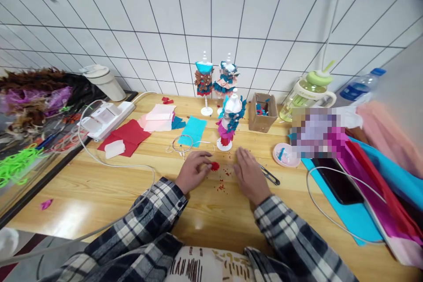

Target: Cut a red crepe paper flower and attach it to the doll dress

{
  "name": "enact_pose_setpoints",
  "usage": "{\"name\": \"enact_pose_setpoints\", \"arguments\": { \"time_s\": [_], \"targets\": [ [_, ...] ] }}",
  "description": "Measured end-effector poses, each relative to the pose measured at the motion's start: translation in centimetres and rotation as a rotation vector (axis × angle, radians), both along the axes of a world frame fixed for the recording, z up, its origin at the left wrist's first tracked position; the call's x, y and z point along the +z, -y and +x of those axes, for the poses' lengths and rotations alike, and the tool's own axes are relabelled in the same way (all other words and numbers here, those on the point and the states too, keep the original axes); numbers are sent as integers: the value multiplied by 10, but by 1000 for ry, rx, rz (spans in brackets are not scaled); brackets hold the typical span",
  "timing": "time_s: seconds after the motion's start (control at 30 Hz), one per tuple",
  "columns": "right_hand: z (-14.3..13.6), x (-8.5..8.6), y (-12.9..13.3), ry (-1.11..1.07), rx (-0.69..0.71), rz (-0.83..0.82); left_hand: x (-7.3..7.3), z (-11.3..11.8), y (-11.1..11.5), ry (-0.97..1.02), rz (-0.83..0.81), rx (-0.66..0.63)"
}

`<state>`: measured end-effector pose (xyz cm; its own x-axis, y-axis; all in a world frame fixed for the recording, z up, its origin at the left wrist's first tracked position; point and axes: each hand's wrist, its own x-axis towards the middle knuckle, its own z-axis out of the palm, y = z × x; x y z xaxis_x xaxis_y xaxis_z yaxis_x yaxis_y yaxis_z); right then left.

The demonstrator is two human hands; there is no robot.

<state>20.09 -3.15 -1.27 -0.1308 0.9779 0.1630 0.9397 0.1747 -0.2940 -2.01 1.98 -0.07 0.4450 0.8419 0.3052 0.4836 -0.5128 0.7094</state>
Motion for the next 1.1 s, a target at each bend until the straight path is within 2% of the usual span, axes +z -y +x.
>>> {"name": "enact_pose_setpoints", "arguments": {
  "time_s": [0.07, 0.13, 0.2, 0.3, 0.37, 0.43, 0.53, 0.6, 0.67, 0.77, 0.87, 0.9, 1.0, 1.1],
  "targets": [
    [9, -2, -27, 17, -124, 8, 9, 11, -7, -123, 68, -228],
    [10, -5, -37, 47, -153, -26, 13, 21, -21, -222, 79, -296],
    [2, -8, -24, 75, -109, -44, 11, 28, -35, -284, 24, -299],
    [-17, -9, 17, 77, 45, -25, 0, 30, -52, -326, -40, -294],
    [-26, -7, 33, 42, 79, -16, -6, 30, -59, -333, -53, -280],
    [-29, -3, 30, 11, 106, -12, -7, 29, -66, -354, -44, -243],
    [-28, 1, 2, -14, 46, -15, -3, 29, -80, -397, -16, -136],
    [-33, 2, -8, -26, 39, -50, -2, 28, -87, -413, -11, -114],
    [-42, 2, -1, -42, 109, -57, -3, 25, -89, -400, 3, -124],
    [-51, 2, 29, -63, 180, -50, -10, 22, -88, -347, 21, -128],
    [-37, 2, 54, -46, 193, -32, -15, 21, -86, -315, 7, -112],
    [-27, 1, 59, -11, 153, -14, -16, 21, -86, -310, 5, -111],
    [8, -6, 64, 78, -92, 35, -16, 21, -87, -296, 10, -111],
    [35, -7, 54, 135, -177, 37, -17, 21, -88, -288, 11, -107]
  ]
}}
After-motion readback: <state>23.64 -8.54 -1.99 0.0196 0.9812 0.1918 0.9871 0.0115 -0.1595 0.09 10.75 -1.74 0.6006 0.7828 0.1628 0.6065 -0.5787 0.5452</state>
